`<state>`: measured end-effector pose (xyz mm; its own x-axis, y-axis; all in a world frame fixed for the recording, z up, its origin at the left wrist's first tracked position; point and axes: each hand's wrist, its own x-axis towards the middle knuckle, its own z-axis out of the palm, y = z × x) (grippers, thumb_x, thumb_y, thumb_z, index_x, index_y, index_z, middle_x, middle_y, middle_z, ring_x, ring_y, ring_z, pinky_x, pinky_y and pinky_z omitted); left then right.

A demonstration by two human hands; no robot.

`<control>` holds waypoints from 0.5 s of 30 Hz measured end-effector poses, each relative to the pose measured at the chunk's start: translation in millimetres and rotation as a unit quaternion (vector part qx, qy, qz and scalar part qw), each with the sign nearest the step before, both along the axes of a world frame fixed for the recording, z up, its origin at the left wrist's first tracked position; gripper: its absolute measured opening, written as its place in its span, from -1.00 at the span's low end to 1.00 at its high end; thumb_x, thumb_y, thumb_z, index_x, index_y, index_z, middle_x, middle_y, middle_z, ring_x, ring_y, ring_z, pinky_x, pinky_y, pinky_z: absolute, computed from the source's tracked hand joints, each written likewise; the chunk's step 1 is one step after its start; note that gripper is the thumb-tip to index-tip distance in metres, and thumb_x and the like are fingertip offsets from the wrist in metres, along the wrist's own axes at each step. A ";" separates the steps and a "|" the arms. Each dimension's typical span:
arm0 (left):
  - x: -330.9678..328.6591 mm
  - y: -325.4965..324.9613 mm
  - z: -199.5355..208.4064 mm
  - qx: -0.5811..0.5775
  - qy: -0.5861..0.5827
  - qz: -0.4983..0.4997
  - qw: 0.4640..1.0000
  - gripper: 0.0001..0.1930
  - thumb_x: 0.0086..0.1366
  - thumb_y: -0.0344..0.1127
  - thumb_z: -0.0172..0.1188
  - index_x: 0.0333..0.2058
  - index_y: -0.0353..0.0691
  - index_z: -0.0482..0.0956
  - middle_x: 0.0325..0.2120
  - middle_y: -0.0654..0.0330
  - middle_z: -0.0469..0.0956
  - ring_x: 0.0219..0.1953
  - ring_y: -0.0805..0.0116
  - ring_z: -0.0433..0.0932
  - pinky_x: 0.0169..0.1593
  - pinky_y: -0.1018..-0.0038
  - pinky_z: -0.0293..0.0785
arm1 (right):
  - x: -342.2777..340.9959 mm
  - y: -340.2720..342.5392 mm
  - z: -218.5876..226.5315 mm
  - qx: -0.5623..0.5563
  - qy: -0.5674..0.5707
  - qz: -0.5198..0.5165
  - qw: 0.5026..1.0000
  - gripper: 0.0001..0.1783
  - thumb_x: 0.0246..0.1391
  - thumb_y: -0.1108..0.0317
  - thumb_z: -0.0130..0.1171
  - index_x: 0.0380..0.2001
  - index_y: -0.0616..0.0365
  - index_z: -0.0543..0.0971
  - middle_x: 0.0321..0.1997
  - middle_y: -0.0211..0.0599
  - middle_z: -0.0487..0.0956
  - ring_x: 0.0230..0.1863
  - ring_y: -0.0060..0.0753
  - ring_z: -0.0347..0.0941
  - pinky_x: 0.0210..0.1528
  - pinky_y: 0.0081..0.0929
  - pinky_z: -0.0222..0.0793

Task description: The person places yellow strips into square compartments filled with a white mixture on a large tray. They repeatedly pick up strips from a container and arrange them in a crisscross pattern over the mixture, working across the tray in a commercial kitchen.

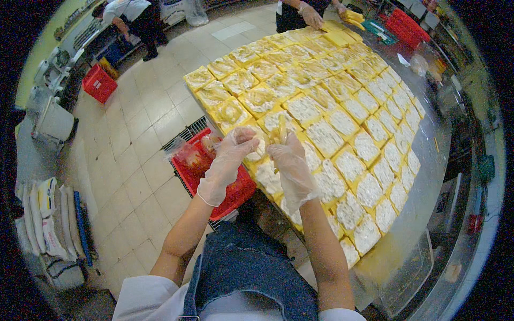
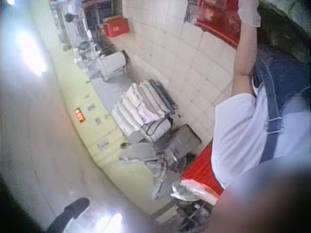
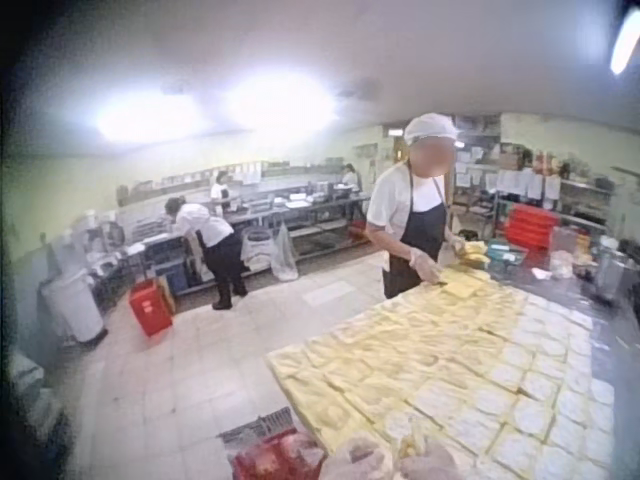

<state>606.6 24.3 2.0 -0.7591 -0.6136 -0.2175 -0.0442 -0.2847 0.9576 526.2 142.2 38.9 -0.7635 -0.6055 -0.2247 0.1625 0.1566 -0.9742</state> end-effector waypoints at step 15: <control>-24.2 -45.8 -39.8 -0.400 -0.067 0.023 0.914 -0.83 0.12 -0.29 0.14 -0.40 -0.27 0.42 -0.48 0.01 0.45 -0.37 0.04 0.46 -0.32 0.26 0.38 | -27.5 -54.2 -5.2 0.142 -0.024 -0.017 0.989 -0.74 -0.01 0.25 0.09 -0.27 0.16 0.43 -0.49 -0.28 0.47 -0.46 -0.42 0.37 -0.41 -0.48 0.28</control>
<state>582.4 -21.5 -37.8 -0.7280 -0.6474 0.2256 -0.1821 0.4999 0.8467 498.7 88.0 33.8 -0.7660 -0.4872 -0.4194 0.2178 0.4172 -0.8823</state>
